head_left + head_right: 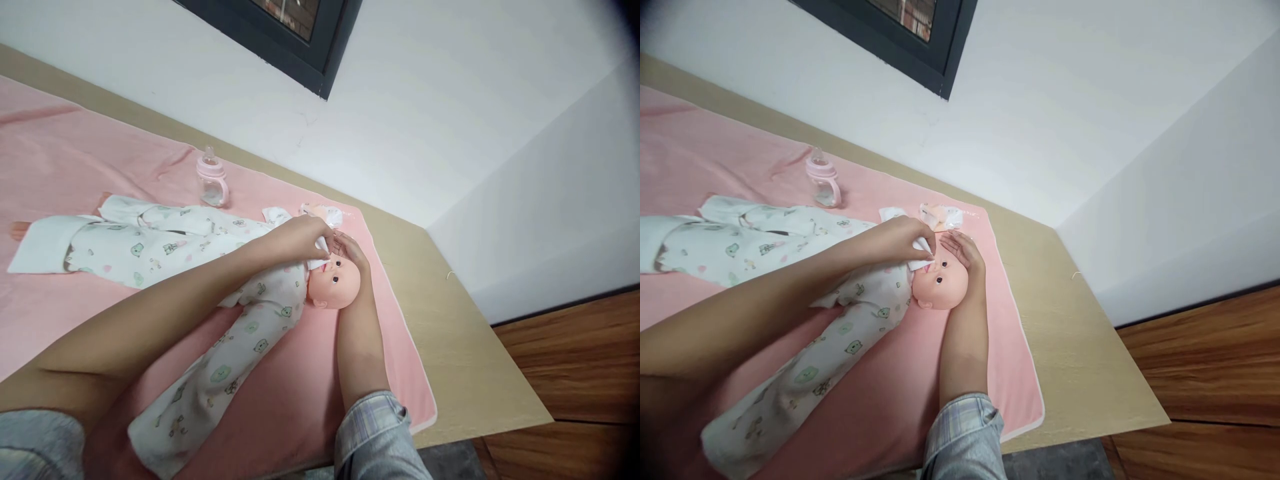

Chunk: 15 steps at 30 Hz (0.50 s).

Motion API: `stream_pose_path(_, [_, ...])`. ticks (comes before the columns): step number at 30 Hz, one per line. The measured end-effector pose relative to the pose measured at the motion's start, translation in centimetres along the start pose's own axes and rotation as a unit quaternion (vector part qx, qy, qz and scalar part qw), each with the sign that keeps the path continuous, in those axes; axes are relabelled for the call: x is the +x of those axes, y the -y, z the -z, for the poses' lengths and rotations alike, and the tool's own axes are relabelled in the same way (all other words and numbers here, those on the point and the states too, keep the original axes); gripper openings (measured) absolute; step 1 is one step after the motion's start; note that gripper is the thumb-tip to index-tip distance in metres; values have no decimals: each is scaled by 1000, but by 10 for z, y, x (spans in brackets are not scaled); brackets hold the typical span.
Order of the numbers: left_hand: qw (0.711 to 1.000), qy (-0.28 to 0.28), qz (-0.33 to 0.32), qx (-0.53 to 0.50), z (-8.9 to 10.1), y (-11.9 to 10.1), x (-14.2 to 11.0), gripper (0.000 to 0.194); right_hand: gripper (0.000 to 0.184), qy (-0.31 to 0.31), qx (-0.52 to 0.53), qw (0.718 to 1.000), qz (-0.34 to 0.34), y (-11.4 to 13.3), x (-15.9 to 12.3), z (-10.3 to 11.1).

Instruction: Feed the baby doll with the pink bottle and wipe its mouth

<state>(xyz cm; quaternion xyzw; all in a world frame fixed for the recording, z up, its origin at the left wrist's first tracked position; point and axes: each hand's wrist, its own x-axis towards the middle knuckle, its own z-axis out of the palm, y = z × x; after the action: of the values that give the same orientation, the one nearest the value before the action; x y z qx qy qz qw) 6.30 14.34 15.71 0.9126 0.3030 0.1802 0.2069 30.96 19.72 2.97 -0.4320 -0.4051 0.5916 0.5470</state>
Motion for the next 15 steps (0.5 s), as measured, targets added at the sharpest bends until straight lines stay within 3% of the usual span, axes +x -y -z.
stream_pose_path(8, [1000,-16,-2,-13,11,9,-2,13,12,-27,23,999,-20,1,3,2])
stream_pose_path(15, [996,79,-21,-41,16,15,-5,13,19,-23,-8,1000,1,1,3,-2])
